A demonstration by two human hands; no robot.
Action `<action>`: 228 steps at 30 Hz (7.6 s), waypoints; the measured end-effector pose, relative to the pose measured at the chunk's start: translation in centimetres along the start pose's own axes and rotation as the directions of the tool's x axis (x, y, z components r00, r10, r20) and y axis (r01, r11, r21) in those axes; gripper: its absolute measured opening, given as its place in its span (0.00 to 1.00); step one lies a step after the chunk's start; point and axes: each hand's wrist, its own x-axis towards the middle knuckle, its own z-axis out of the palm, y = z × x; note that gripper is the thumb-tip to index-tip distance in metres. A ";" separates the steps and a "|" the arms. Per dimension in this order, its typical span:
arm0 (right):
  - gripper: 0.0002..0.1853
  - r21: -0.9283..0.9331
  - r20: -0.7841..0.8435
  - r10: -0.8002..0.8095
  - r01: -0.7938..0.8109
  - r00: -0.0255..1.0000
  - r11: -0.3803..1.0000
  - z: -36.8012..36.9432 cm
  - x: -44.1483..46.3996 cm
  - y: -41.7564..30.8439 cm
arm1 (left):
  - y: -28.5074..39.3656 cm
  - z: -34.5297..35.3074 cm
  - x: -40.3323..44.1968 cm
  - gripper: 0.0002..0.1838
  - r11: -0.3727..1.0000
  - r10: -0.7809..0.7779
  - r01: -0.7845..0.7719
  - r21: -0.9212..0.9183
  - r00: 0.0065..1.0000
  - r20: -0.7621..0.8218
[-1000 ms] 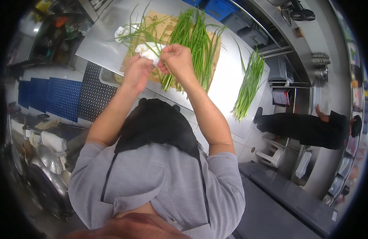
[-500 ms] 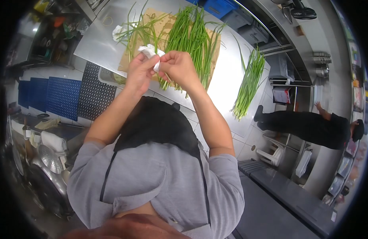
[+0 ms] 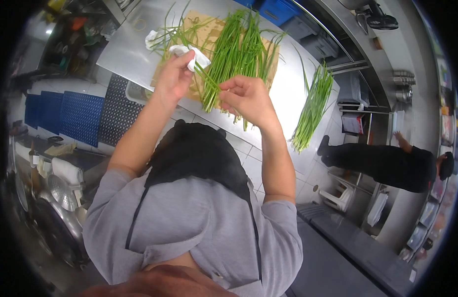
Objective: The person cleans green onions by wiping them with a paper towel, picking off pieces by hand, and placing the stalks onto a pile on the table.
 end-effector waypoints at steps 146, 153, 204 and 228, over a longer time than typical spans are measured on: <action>0.08 0.064 -0.163 -0.135 0.147 0.977 0.987 3.5 5.4 4.3 | -0.4 -1.6 -3.1 0.15 0.986 -0.146 0.131 0.105 0.977 0.153; 0.10 0.062 -0.226 -0.140 0.157 0.964 0.986 3.4 5.2 4.6 | -0.6 -1.6 -3.4 0.16 0.991 -0.100 0.070 0.110 0.949 0.300; 0.05 0.079 -0.284 -0.275 0.308 0.919 0.948 0.4 3.8 -1.2 | 1.8 -0.3 -1.4 0.18 0.995 -0.063 0.030 0.098 0.936 0.345; 0.06 -0.273 -0.122 -0.191 0.152 0.974 0.950 -1.2 -0.1 1.3 | 0.4 1.3 -0.6 0.11 0.993 0.023 -0.036 0.114 0.994 0.108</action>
